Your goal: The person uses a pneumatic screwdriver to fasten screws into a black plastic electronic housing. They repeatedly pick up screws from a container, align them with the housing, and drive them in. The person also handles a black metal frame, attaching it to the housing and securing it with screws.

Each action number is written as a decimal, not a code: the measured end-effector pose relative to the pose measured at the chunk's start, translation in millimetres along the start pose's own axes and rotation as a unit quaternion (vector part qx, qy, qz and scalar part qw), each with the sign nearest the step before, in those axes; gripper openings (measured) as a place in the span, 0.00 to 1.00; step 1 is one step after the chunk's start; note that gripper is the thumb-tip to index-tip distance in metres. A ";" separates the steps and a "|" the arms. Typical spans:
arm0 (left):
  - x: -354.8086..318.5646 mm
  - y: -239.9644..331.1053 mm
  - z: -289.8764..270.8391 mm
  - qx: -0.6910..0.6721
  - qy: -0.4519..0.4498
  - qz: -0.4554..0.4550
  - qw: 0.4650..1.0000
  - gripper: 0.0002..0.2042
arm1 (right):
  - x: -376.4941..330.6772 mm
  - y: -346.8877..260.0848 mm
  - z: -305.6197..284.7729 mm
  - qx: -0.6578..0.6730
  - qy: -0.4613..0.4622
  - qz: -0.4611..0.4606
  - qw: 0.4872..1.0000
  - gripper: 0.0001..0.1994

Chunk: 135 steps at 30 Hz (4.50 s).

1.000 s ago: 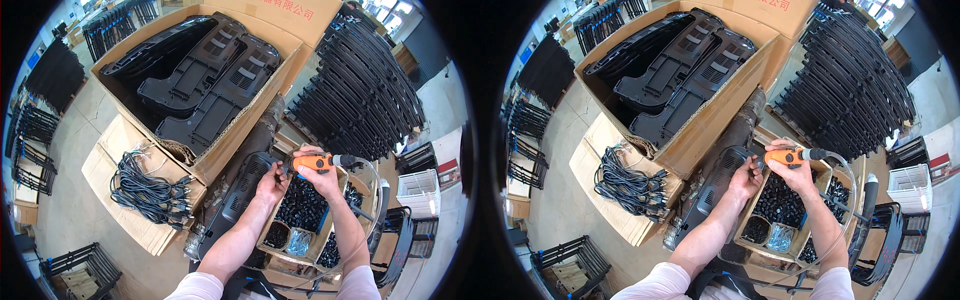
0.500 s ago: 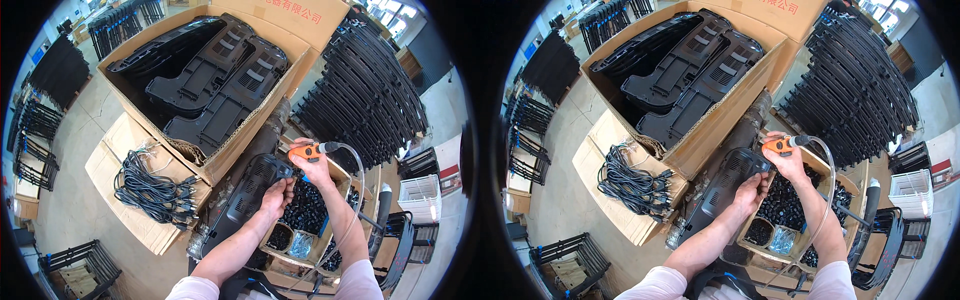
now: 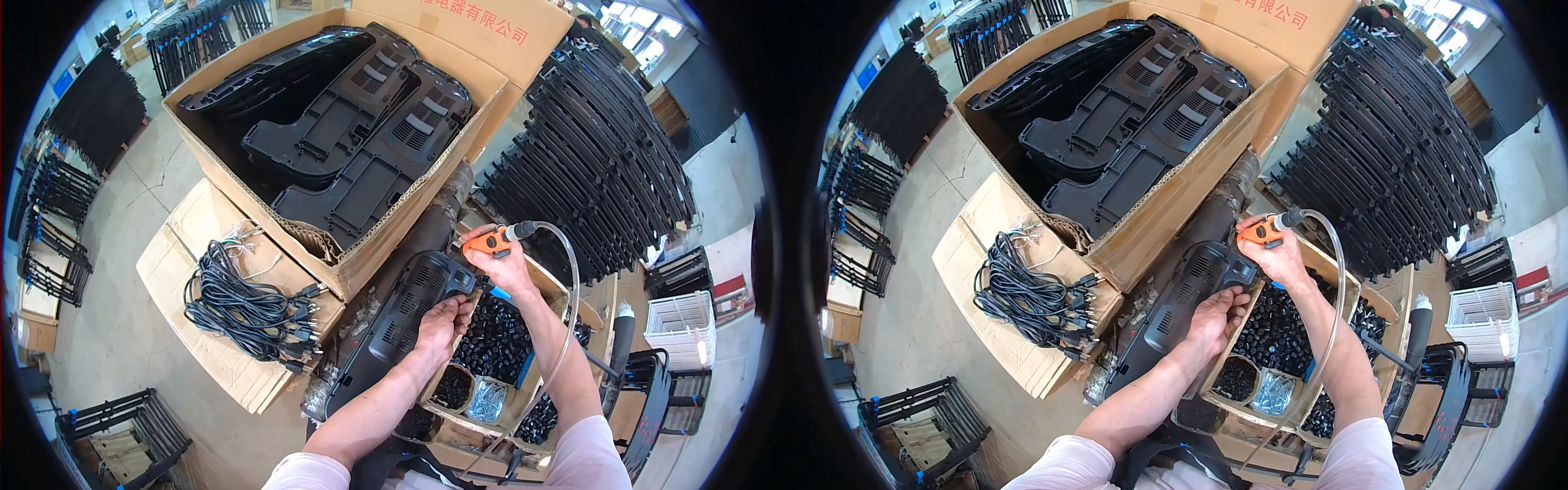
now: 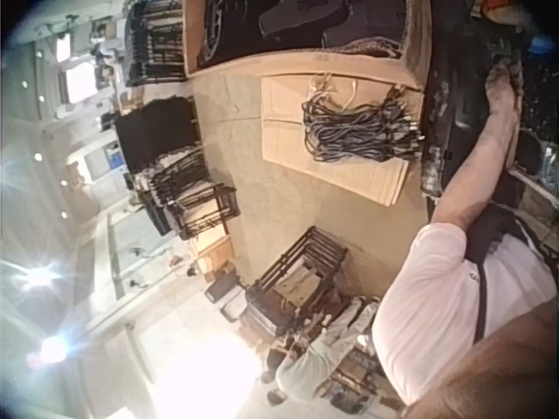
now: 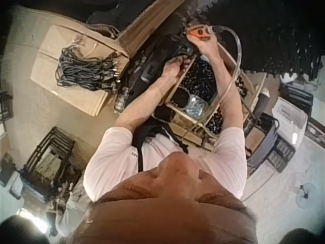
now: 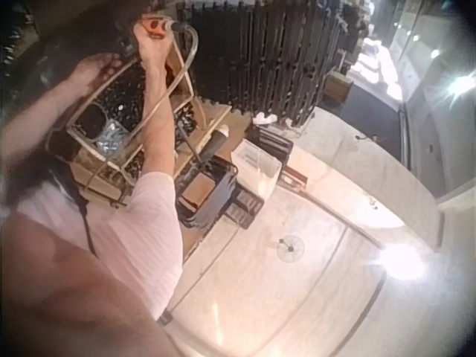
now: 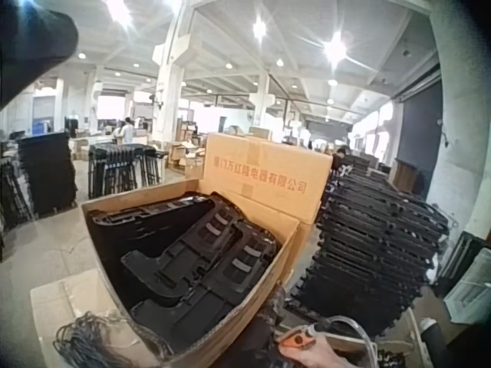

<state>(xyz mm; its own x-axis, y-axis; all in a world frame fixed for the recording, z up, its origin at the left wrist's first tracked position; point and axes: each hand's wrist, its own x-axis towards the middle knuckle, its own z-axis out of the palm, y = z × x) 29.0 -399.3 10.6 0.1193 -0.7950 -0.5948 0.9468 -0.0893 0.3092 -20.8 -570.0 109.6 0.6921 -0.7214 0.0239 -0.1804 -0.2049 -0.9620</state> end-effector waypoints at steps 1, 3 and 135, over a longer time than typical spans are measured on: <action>-0.8 2.0 -0.2 -0.005 0.004 -0.004 1.000 0.12 | -0.3 -1.0 1.8 0.011 -0.001 0.006 1.000 0.16; -1.6 6.3 -0.2 -0.016 0.011 -0.011 1.000 0.12 | 0.0 -4.4 4.8 0.002 -0.004 0.009 1.000 0.16; 105.6 -163.6 8.1 0.900 -0.003 0.251 0.355 0.26 | -510.1 -50.2 -18.2 -0.010 0.327 0.165 0.931 0.22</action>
<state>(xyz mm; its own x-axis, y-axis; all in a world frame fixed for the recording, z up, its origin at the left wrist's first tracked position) -115.7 -473.5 -96.8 0.1314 -0.9829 -0.1286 -0.9206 -0.1692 0.3521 -377.4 -203.7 150.7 0.0253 -0.9941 -0.1052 -0.3244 0.0914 -0.9415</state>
